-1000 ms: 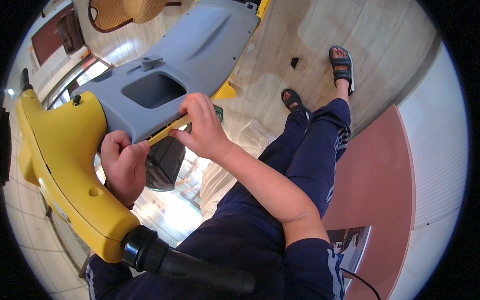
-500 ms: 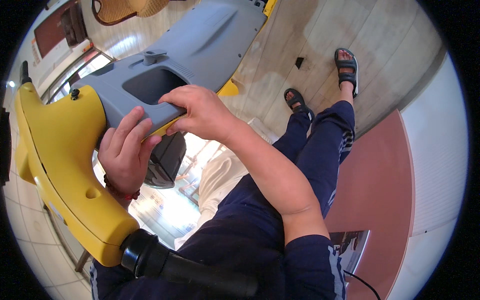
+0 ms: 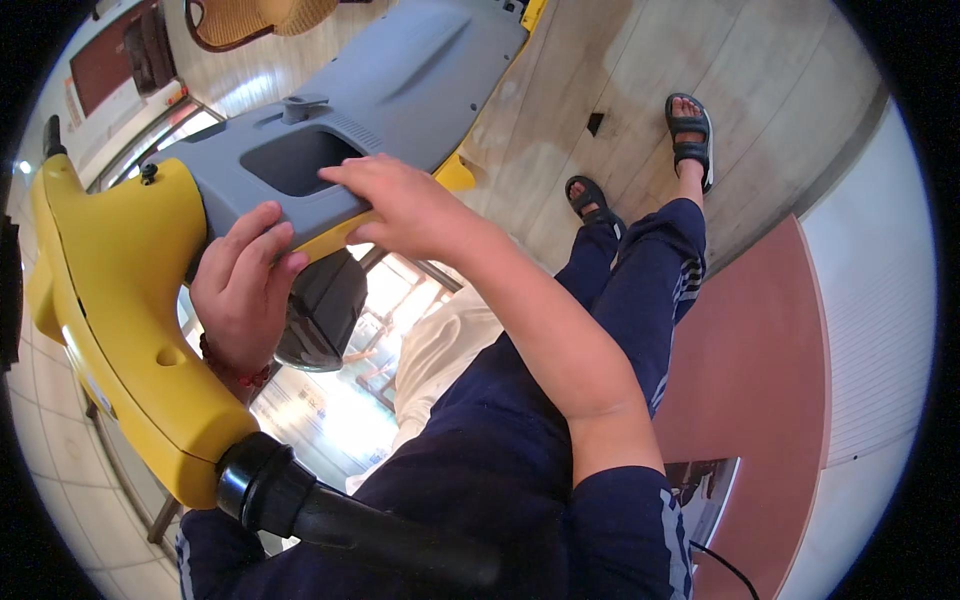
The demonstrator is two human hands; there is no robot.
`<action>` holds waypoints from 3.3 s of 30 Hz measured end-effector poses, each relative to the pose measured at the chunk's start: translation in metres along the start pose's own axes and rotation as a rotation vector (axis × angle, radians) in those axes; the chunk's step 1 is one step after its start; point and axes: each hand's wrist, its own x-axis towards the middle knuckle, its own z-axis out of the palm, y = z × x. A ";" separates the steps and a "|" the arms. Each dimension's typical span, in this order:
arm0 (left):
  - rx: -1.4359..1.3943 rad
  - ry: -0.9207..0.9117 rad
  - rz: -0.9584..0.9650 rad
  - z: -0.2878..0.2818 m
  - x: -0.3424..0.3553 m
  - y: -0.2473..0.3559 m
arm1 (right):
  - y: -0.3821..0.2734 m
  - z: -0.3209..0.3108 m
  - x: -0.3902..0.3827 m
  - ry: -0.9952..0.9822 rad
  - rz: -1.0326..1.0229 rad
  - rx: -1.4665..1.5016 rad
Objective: Disassembling and inspecting parts of a yellow electric scooter.
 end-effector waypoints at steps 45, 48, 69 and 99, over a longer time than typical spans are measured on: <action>-0.040 0.172 -0.016 0.000 -0.064 -0.029 | -0.043 -0.004 0.019 -0.121 0.170 0.339; -0.021 0.179 -0.001 0.000 -0.062 -0.028 | -0.043 -0.004 0.017 -0.104 0.140 0.307; -0.017 0.211 -0.029 0.007 -0.060 -0.023 | 0.049 -0.052 -0.010 -0.171 0.186 -0.085; -0.095 0.216 -0.164 0.010 -0.055 -0.014 | 0.134 -0.004 -0.040 0.136 0.624 0.375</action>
